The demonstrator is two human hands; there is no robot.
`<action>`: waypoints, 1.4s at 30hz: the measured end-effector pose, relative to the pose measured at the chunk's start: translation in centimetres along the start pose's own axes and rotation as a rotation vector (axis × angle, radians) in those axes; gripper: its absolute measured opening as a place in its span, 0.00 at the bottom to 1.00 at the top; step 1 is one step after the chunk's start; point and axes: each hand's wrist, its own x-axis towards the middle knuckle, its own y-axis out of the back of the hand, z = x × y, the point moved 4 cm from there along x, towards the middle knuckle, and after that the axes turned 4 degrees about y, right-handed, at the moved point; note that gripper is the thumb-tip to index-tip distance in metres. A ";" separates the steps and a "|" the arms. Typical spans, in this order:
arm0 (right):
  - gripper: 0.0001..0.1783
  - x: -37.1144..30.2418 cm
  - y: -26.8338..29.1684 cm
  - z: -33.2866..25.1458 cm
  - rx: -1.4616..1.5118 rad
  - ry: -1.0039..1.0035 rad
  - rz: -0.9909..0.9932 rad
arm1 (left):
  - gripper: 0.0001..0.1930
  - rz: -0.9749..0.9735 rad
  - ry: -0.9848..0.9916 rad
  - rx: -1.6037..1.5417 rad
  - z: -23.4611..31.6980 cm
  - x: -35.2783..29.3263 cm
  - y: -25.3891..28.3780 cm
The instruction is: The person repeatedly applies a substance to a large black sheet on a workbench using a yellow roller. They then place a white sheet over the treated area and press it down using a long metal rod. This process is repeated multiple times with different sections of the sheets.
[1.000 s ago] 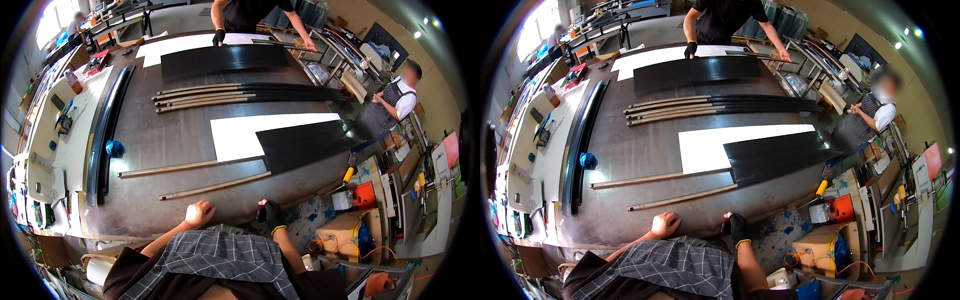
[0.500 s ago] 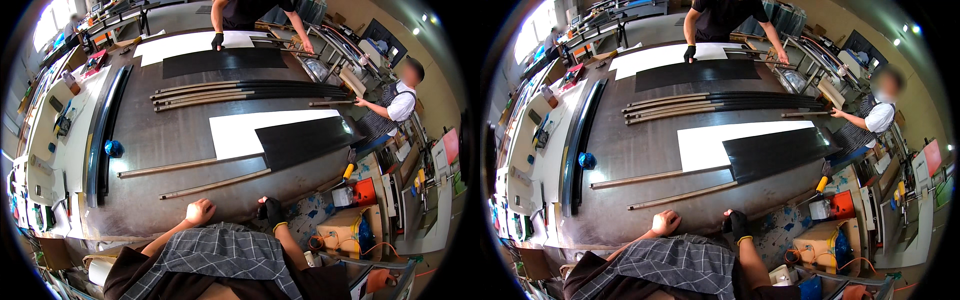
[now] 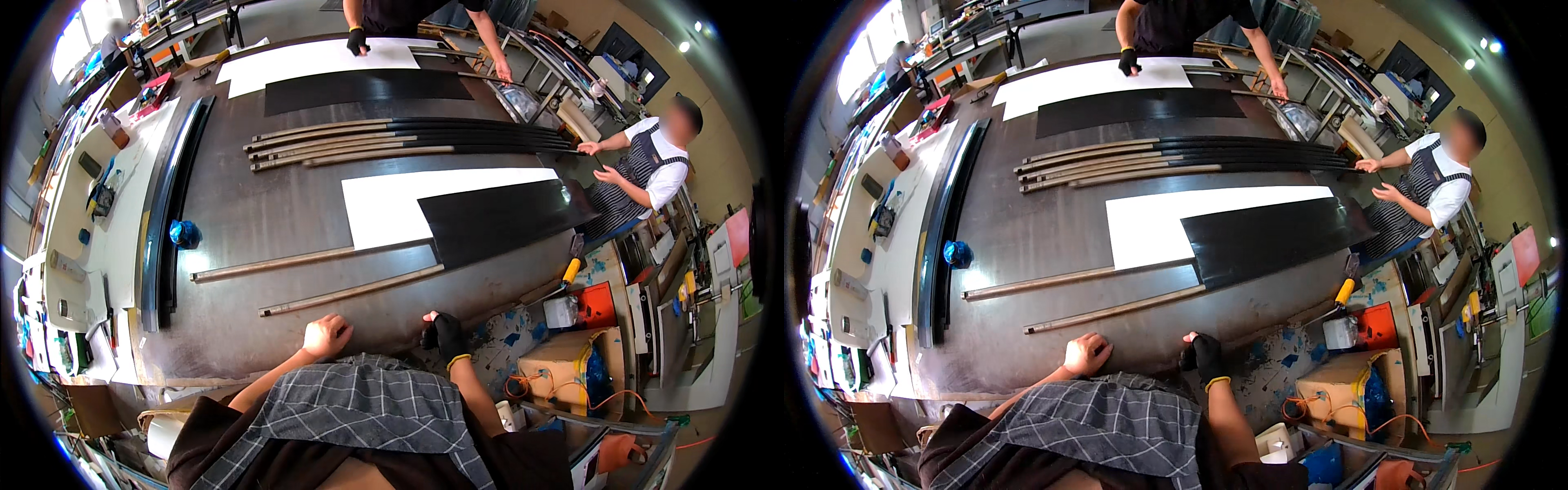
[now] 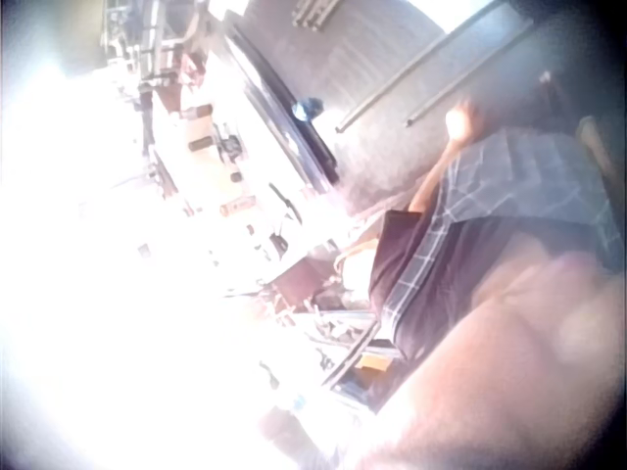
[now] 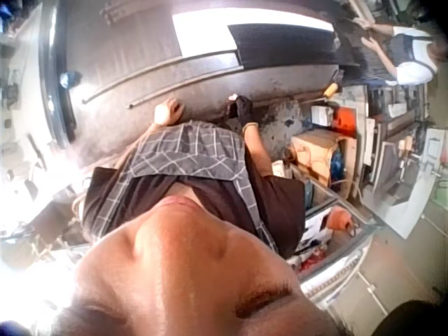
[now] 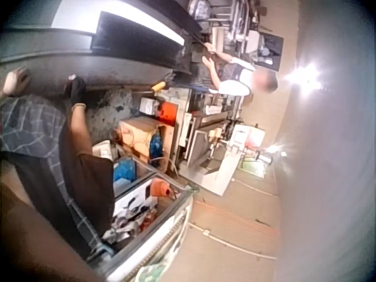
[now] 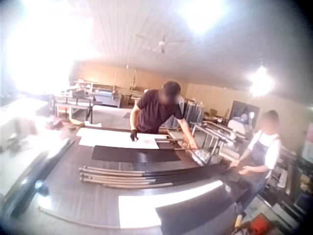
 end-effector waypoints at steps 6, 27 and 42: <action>0.16 -0.9 -0.9 -1.5 0.079 -0.057 -0.021 | 0.09 0.019 -0.030 -0.079 1.6 1.7 2.9; 0.18 -1.8 -2.1 -4.1 0.111 -0.142 0.040 | 0.17 0.210 0.335 0.374 -4.9 11.8 4.2; 0.09 -0.7 -15.5 -12.4 -1.047 0.816 -0.200 | 0.18 0.271 0.392 0.351 -3.4 -0.7 5.8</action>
